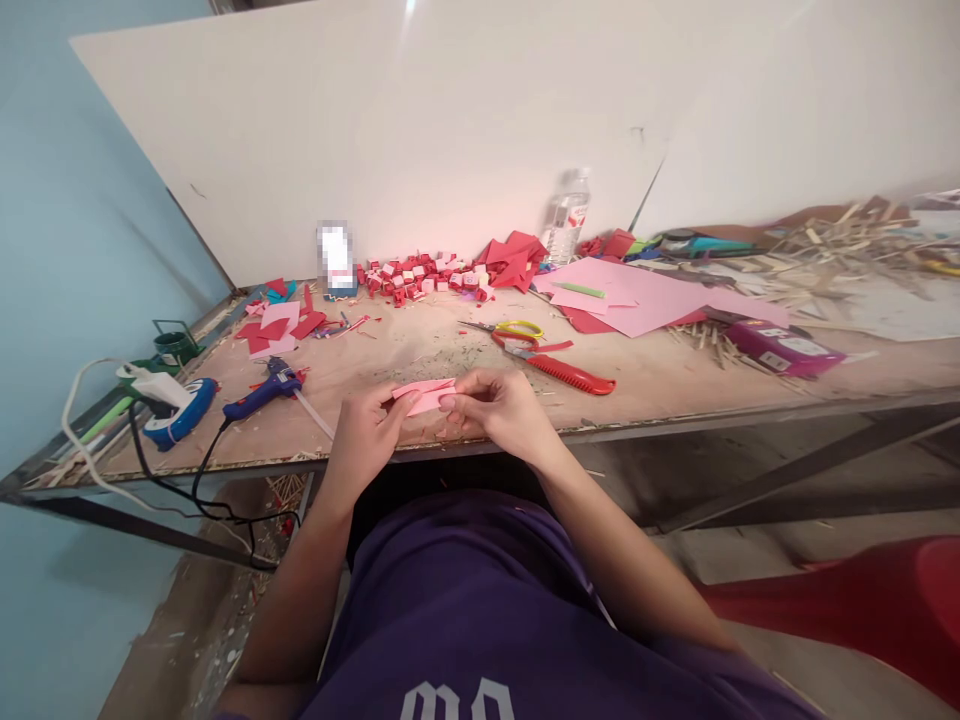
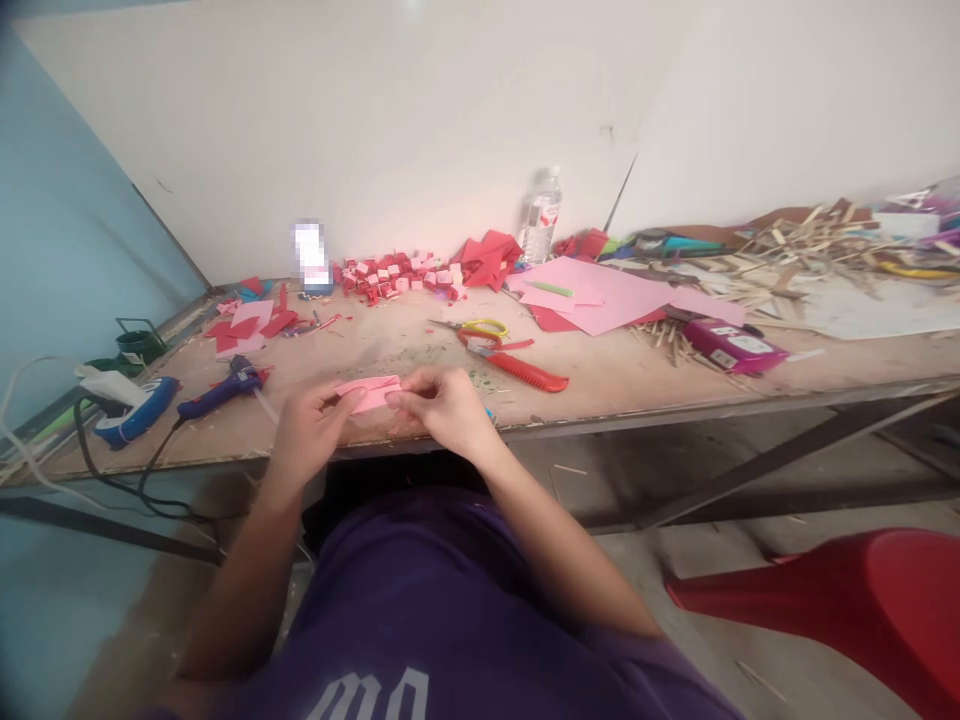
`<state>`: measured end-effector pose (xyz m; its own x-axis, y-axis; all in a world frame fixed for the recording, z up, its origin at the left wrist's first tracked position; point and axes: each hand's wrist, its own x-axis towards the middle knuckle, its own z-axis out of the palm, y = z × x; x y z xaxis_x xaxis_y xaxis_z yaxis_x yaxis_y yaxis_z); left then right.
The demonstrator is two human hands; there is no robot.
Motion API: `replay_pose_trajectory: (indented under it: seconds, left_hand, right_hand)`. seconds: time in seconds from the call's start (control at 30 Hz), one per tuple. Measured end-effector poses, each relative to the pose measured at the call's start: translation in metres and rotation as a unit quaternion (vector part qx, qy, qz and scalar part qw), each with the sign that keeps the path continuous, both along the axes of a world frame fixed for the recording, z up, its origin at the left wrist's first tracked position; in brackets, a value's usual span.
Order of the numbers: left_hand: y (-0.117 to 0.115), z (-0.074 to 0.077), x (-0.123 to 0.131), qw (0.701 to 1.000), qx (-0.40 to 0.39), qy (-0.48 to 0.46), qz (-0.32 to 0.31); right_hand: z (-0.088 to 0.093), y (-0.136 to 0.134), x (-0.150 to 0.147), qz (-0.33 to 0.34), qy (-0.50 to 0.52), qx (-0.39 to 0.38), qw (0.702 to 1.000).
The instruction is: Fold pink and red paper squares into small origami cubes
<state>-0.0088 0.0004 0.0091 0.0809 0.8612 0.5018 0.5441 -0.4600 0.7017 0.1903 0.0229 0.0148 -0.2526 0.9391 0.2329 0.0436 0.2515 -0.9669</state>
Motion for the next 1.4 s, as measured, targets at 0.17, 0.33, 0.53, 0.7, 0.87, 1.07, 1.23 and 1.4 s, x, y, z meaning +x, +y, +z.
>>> replay_pose_trajectory:
  seconds: [0.17, 0.33, 0.53, 0.7, 0.87, 1.07, 1.23, 1.4]
  left_hand:
    - [0.0001, 0.0022, 0.0004, 1.000, -0.003, -0.028, 0.002]
    - [-0.0019, 0.0019, 0.0006, 0.999, -0.002, -0.033, -0.007]
    - [-0.0001, 0.0006, 0.0010, 1.000, 0.004, -0.018, -0.004]
    - [0.0013, 0.0001, 0.0007, 1.000, 0.004, -0.013, -0.005]
    - [0.0006, 0.0010, 0.0002, 0.999, -0.011, -0.034, -0.035]
    - [-0.0007, 0.0044, 0.0017, 0.995, -0.042, -0.027, -0.085]
    - [0.0006, 0.0052, -0.0007, 0.990, -0.081, -0.059, -0.100]
    - [0.0013, 0.0049, -0.0023, 0.991, -0.083, -0.053, -0.086]
  right_hand:
    - [0.0017, -0.0005, 0.0019, -0.018, 0.035, -0.004, 0.999]
    - [0.0078, -0.0039, 0.0037, 0.060, 0.008, -0.032, 0.998]
    - [0.0055, -0.0015, 0.0054, 0.073, -0.002, -0.022, 0.997]
    - [0.0039, -0.0011, 0.0054, 0.067, 0.017, -0.037, 0.997]
    - [0.0084, -0.0021, 0.0069, 0.101, -0.014, -0.023, 0.995]
    - [0.0075, -0.0021, 0.0068, 0.102, -0.024, -0.008, 0.994]
    - [0.0085, -0.0026, 0.0063, 0.068, 0.017, -0.001, 0.998]
    - [0.0086, -0.0029, 0.0048, 0.057, 0.025, 0.008, 0.998]
